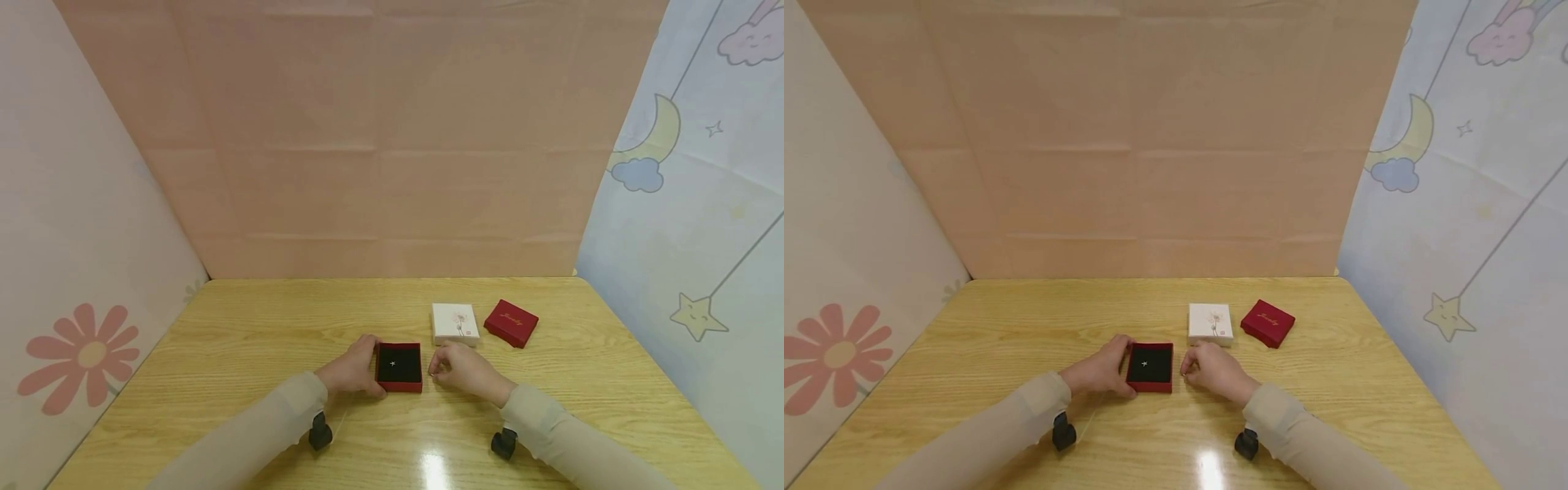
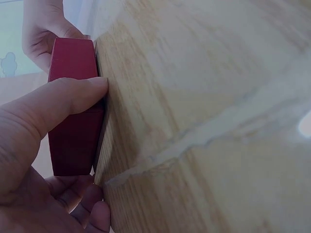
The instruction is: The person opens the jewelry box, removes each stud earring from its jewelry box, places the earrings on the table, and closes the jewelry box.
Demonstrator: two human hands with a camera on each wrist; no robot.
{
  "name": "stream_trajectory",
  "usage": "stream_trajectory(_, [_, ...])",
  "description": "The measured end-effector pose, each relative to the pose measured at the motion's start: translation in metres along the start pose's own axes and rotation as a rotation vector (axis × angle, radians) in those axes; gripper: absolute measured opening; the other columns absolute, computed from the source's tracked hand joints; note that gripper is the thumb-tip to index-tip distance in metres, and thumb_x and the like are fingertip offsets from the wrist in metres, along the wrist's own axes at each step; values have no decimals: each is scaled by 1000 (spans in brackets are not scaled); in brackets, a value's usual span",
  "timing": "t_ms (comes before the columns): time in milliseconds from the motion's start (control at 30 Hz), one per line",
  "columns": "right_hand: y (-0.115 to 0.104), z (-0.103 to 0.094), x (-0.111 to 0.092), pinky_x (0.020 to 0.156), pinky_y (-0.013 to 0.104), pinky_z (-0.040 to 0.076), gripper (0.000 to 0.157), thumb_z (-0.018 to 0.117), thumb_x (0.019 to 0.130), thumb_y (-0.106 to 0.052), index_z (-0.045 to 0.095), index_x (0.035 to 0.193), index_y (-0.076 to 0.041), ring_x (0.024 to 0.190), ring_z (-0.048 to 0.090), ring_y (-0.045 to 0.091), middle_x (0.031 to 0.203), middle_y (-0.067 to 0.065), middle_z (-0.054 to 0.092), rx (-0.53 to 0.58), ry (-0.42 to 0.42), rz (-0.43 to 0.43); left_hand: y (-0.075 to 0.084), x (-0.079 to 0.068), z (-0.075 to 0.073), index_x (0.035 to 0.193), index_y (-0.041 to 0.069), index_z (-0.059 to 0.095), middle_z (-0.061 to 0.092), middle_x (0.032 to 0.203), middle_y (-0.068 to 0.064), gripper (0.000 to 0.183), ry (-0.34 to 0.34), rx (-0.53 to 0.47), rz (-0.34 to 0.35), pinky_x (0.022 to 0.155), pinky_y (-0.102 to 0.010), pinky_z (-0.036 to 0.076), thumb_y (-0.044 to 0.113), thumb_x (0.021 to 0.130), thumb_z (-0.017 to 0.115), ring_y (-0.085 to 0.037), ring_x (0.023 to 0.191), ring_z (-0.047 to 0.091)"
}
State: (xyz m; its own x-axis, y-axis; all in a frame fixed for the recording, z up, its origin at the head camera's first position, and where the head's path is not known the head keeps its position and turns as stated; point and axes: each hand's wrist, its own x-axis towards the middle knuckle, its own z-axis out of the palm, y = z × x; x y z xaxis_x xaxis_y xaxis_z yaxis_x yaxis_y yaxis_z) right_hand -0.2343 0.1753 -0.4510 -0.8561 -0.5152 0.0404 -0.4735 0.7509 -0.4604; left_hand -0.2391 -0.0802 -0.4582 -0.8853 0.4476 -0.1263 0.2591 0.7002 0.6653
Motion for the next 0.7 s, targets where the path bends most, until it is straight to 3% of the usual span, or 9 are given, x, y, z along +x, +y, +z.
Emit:
stream_trajectory(300, [-1,0,1,72,31,48,9,76,80,-8,71,81,-15,78,55,9,87,-6,64,30,-14,13,1,0,1,136,1,37,46,128,-9,96,4,12,-9,107,-45,37,20,61,93,-26,121,43])
stream_trajectory(500, [-1,-3,-1,81,40,51,10,75,81,-7,71,85,-15,86,58,12,90,-6,66,116,-40,44,0,0,1,136,1,37,46,128,-9,95,1,18,-3,107,-45,37,21,62,92,-27,121,43])
stream_trajectory(700, [0,-12,1,80,36,55,9,72,86,-9,71,95,-11,90,64,19,99,1,68,190,-9,1,0,0,2,137,1,36,45,130,-10,96,0,14,-5,107,-45,37,21,62,92,-28,124,42])
